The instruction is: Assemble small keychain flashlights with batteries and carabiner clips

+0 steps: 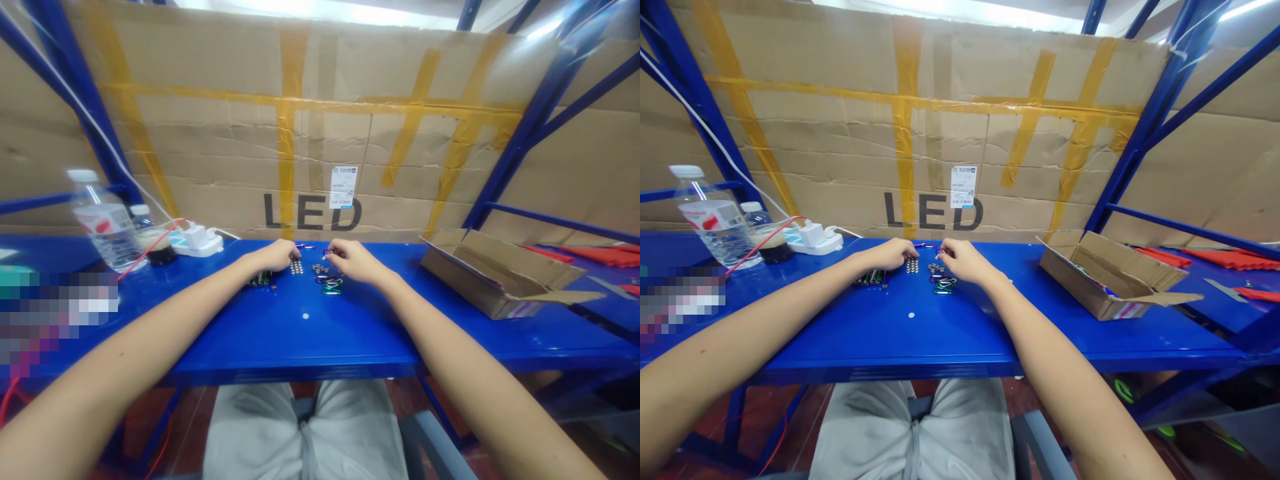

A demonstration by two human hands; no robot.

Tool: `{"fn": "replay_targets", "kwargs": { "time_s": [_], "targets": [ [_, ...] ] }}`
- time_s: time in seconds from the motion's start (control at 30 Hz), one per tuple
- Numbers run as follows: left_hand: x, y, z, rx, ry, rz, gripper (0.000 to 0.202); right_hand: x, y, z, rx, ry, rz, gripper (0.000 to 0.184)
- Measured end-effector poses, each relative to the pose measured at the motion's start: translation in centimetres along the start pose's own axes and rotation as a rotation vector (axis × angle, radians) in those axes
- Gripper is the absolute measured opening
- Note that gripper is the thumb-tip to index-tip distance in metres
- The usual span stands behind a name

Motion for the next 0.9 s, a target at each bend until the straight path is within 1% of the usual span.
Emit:
{"fn": "replay_targets", "kwargs": {
  "time_s": [0.17, 0.27, 0.33, 0.37, 0.43, 0.47, 0.53, 0.6, 0.67, 0.73, 0.8, 0.9],
  "targets": [
    [-0.1, -0.1, 0.0, -0.018, -0.004, -0.026, 0.057, 0.0, 0.0, 0.0, 0.009, 0.001, -0.001, 0.012],
    [0.0, 0.2, 0.0, -0.035, 0.012, 0.003, 0.057, -0.2, -0.1, 0.0, 0.021, -0.015, 0.027, 0.01],
    [-0.3, 0.7, -0.3, -0.092, 0.016, 0.025, 0.054, -0.2, -0.2, 0.0, 0.036, -0.048, 0.086, 0.01],
    [-0.7, 1.0, -0.5, -0.142, -0.001, 0.024, 0.051, -0.2, -0.2, 0.0, 0.044, -0.073, 0.135, 0.009],
    [-1.9, 1.5, -1.1, -0.261, -0.079, -0.013, 0.04, -0.1, -0.4, 0.1, 0.059, -0.122, 0.265, 0.008],
    [-2.7, 1.6, -1.4, -0.316, -0.111, -0.061, 0.032, 0.0, -0.5, 0.1, 0.066, -0.138, 0.334, 0.009],
    [-4.2, 1.3, -2.0, -0.349, -0.152, -0.209, 0.023, 0.2, -0.6, 0.1, 0.082, -0.147, 0.458, 0.011],
    [-5.5, 0.7, -2.1, -0.361, -0.169, -0.375, 0.025, 0.4, -0.7, 0.2, 0.105, -0.14, 0.549, 0.015],
    [-6.3, -0.1, -2.0, -0.383, -0.155, -0.5, 0.024, 0.5, -0.8, 0.2, 0.13, -0.134, 0.609, 0.019],
    [-6.6, -0.6, -1.7, -0.412, -0.134, -0.594, 0.021, 0.4, -0.9, 0.2, 0.141, -0.13, 0.643, 0.022],
    [-6.5, -0.7, -1.5, -0.443, -0.125, -0.663, 0.018, 0.1, -0.9, 0.3, 0.136, -0.13, 0.667, 0.023],
    [-6.2, -0.3, -1.5, -0.475, -0.108, -0.708, 0.016, -0.2, -0.7, 0.5, 0.081, -0.111, 0.695, 0.031]
  ]
}}
Point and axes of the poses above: each hand's wrist, its own z-axis towards the middle knuckle, its own y-axis out of the back of the hand, x = y × z, the point moved 2 cm from there along z, towards the middle knuckle, and after that the axes turned 3 degrees about x, right-handed, at the moved point
